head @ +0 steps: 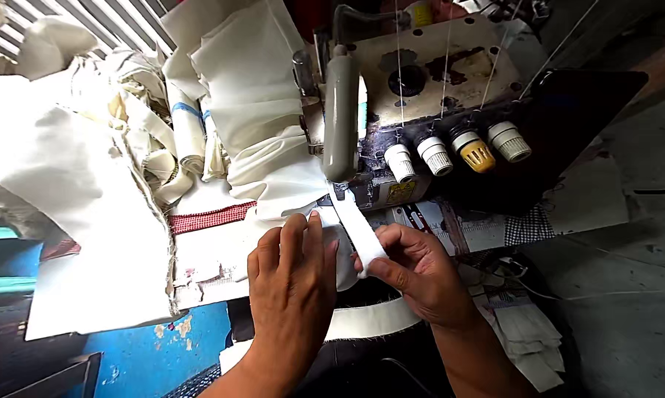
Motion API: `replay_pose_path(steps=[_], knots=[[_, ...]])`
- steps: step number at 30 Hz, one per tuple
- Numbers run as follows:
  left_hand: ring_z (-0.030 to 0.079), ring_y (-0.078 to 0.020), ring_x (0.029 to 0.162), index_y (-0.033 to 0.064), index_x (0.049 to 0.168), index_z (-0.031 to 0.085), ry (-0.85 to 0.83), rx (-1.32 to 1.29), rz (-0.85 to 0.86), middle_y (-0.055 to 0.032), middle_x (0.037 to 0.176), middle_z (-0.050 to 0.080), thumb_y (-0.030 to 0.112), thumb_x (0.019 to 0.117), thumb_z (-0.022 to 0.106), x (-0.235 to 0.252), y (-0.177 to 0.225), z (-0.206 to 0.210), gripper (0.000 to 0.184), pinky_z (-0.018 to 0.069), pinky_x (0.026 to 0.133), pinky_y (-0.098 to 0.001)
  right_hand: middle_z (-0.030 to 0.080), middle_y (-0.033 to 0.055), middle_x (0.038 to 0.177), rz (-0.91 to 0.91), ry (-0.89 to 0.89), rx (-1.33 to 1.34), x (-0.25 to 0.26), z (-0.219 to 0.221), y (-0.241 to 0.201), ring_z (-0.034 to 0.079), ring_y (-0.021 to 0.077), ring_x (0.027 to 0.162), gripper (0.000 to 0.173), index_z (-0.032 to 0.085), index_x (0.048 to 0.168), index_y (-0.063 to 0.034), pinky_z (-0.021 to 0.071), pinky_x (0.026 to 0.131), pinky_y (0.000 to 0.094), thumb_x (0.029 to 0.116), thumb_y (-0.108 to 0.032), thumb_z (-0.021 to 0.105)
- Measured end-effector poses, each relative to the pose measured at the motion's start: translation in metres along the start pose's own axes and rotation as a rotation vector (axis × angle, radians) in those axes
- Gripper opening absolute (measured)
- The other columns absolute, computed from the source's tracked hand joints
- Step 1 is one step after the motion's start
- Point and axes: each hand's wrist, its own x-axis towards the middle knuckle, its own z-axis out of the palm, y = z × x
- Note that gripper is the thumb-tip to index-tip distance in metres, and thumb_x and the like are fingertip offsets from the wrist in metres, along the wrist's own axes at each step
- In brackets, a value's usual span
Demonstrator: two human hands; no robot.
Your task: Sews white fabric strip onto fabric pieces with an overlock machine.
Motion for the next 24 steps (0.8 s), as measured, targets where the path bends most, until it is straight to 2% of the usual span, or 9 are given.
replay_pose_path(steps=[3,5,7,9,12,15,17,21,24], knots=[[0.060,-0.0357,0.103,0.0034,0.127,0.071,-0.037,-0.031,-0.008,-0.0197,0.117,0.066,0.038,0.1044,0.050,-0.001,0.004,-0.001,0.046,0.0458,0.082,-0.0450,0.070,0.0055,0.096,0.013,0.003,-0.001,-0.004,0.004,0.003,0.069,0.0104,0.090,0.010,0.067,0.100,0.0016,0.0596,0.084,0.0285,0.0957,-0.007,0.069],[0.059,-0.0364,0.103,0.0018,0.130,0.069,-0.040,-0.068,-0.009,-0.0219,0.118,0.064,0.037,0.1035,0.050,-0.003,0.004,0.000,0.048,0.0471,0.081,-0.0437,0.070,0.0052,0.092,0.046,0.019,0.016,-0.009,0.004,0.007,0.069,0.0092,0.086,0.009,0.066,0.099,0.0023,0.0592,0.080,0.0269,0.0955,-0.006,0.068],[0.059,-0.0411,0.118,0.0028,0.136,0.065,-0.050,-0.096,0.001,-0.0250,0.130,0.062,0.038,0.1030,0.050,-0.008,0.003,0.004,0.051,0.0482,0.092,-0.0495,0.069,0.0037,0.089,0.097,0.026,0.025,-0.013,0.005,0.011,0.068,0.0074,0.081,0.009,0.066,0.098,0.0021,0.0584,0.075,0.0250,0.0966,-0.006,0.067],[0.050,-0.0447,0.136,0.0031,0.144,0.058,-0.088,-0.138,0.035,-0.0249,0.146,0.055,0.041,0.1039,0.047,-0.011,-0.003,0.010,0.056,0.0412,0.107,-0.0593,0.073,0.0066,0.092,0.143,0.005,0.035,-0.016,0.005,0.012,0.071,0.0098,0.081,0.011,0.066,0.101,0.0028,0.0605,0.074,0.0275,0.0982,-0.008,0.066],[0.047,-0.0417,0.142,0.0045,0.148,0.054,-0.096,-0.154,0.085,-0.0197,0.151,0.053,0.046,0.1061,0.043,-0.012,-0.015,0.017,0.060,0.0306,0.115,-0.0679,0.075,0.0073,0.097,0.124,-0.010,0.008,-0.016,0.006,0.009,0.069,0.0071,0.081,0.011,0.065,0.100,0.0019,0.0576,0.073,0.0238,0.0993,-0.010,0.065],[0.049,-0.0392,0.141,0.0069,0.144,0.058,-0.058,-0.215,0.113,-0.0170,0.147,0.058,0.044,0.1062,0.045,-0.014,-0.023,0.018,0.054,0.0303,0.116,-0.0660,0.074,0.0064,0.091,0.068,0.021,-0.046,-0.010,0.011,0.000,0.069,0.0061,0.081,0.010,0.064,0.095,0.0005,0.0557,0.071,0.0219,0.0981,-0.009,0.066],[0.050,-0.0372,0.140,0.0073,0.142,0.060,-0.046,-0.246,0.141,-0.0158,0.145,0.059,0.042,0.1062,0.045,-0.016,-0.021,0.018,0.052,0.0305,0.117,-0.0633,0.070,0.0055,0.089,0.002,0.037,-0.129,-0.006,0.018,-0.006,0.068,0.0075,0.084,0.012,0.065,0.093,0.0015,0.0569,0.077,0.0241,0.0976,-0.010,0.067],[0.053,-0.0373,0.136,0.0048,0.124,0.069,0.032,-0.281,0.178,-0.0163,0.139,0.063,0.030,0.1026,0.045,-0.012,-0.014,0.030,0.040,0.0286,0.116,-0.0642,0.068,0.0044,0.086,-0.083,0.068,-0.298,0.000,0.038,-0.013,0.066,0.0052,0.084,0.016,0.067,0.091,0.0023,0.0564,0.078,0.0220,0.0961,-0.012,0.069],[0.053,-0.0365,0.136,0.0057,0.129,0.067,0.051,-0.301,0.139,-0.0144,0.139,0.063,0.032,0.1046,0.044,-0.007,-0.012,0.035,0.042,0.0266,0.117,-0.0640,0.068,0.0050,0.086,-0.118,0.099,-0.375,0.001,0.047,-0.013,0.065,0.0046,0.083,0.017,0.067,0.091,0.0020,0.0558,0.077,0.0208,0.0959,-0.014,0.070]])
